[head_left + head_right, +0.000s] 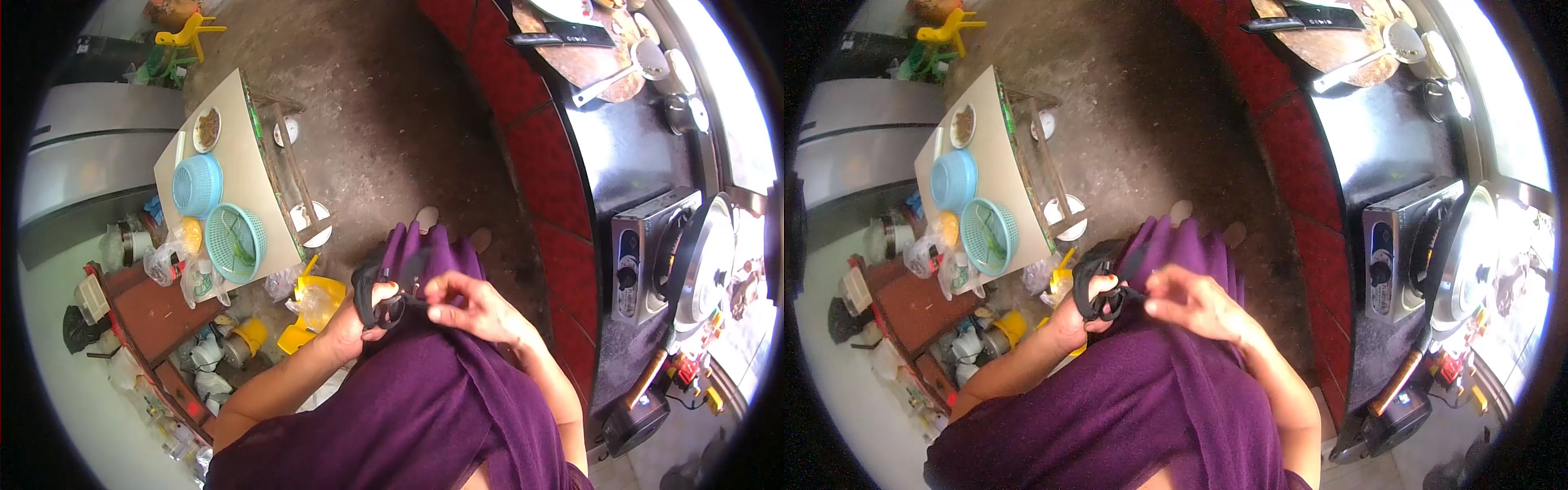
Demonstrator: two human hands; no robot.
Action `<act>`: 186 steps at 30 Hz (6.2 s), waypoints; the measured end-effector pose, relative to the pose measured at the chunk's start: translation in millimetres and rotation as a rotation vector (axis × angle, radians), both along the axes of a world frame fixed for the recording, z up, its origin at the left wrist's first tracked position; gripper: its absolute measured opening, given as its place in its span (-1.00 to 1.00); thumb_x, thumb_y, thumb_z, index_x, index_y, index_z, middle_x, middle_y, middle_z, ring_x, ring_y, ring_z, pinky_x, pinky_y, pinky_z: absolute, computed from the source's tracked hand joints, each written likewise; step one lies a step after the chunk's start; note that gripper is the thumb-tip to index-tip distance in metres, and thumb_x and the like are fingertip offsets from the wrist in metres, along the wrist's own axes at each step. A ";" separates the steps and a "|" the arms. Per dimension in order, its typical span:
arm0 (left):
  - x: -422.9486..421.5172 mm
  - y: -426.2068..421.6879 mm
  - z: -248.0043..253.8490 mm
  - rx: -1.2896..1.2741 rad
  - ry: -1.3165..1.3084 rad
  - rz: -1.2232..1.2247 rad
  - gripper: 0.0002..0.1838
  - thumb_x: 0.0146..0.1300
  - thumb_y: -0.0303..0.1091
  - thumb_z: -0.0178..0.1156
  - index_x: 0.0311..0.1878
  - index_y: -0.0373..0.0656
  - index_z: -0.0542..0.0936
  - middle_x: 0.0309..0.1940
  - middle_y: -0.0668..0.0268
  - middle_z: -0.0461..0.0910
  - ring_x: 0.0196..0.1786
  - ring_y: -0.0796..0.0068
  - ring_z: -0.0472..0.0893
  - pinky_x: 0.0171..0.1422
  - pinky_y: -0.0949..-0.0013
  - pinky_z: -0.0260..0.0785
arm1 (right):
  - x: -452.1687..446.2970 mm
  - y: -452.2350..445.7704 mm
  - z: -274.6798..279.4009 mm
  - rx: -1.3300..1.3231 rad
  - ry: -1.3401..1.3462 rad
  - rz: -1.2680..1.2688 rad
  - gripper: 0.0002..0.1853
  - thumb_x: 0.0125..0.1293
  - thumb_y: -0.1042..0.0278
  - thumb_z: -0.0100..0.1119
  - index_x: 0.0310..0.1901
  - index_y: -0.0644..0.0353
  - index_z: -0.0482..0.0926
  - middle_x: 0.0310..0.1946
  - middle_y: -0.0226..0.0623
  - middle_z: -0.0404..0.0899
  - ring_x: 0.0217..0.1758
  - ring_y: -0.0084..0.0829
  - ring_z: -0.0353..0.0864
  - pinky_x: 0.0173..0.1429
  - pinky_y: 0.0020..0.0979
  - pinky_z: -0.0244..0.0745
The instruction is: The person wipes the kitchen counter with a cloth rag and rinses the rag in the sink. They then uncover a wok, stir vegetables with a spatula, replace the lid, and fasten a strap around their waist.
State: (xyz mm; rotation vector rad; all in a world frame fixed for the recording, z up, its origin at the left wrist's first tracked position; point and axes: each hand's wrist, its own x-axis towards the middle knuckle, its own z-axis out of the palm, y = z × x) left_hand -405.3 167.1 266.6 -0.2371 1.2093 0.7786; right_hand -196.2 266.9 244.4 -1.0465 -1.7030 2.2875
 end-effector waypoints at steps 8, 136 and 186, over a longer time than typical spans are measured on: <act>7.3 13.0 9.7 0.074 0.138 -0.308 -0.73 0.26 -0.12 0.22 -0.18 -0.14 0.59 -0.50 0.51 0.46 -0.53 0.77 0.35 -0.51 0.59 0.13 | 7.9 -10.7 -18.5 -0.420 -0.062 -0.311 -0.89 0.39 0.38 0.08 -0.19 0.21 0.54 -0.47 -0.51 0.50 -0.48 -0.67 0.41 -0.40 -0.60 0.30; -60.2 19.0 -23.6 0.324 0.063 -0.601 -0.66 0.20 -0.15 0.36 -0.11 -0.07 0.48 -0.30 0.42 0.56 -0.24 0.56 0.57 -0.19 0.48 0.39 | -67.4 14.3 -5.8 -0.442 0.048 -0.017 -0.79 0.40 0.29 0.16 -0.08 0.25 0.58 -0.36 -0.41 0.58 -0.39 -0.61 0.51 -0.31 -0.52 0.44; 7.8 -34.6 -12.1 0.732 0.781 -0.056 -0.81 0.36 -0.31 0.21 -0.14 -0.24 0.50 -0.29 0.40 0.55 -0.25 0.73 0.46 -0.16 0.55 0.37 | -8.3 20.7 1.2 -0.544 0.091 0.094 -0.70 0.46 0.06 0.03 0.04 0.08 0.46 -0.35 -0.54 0.49 -0.40 -0.70 0.31 -0.32 -0.61 0.19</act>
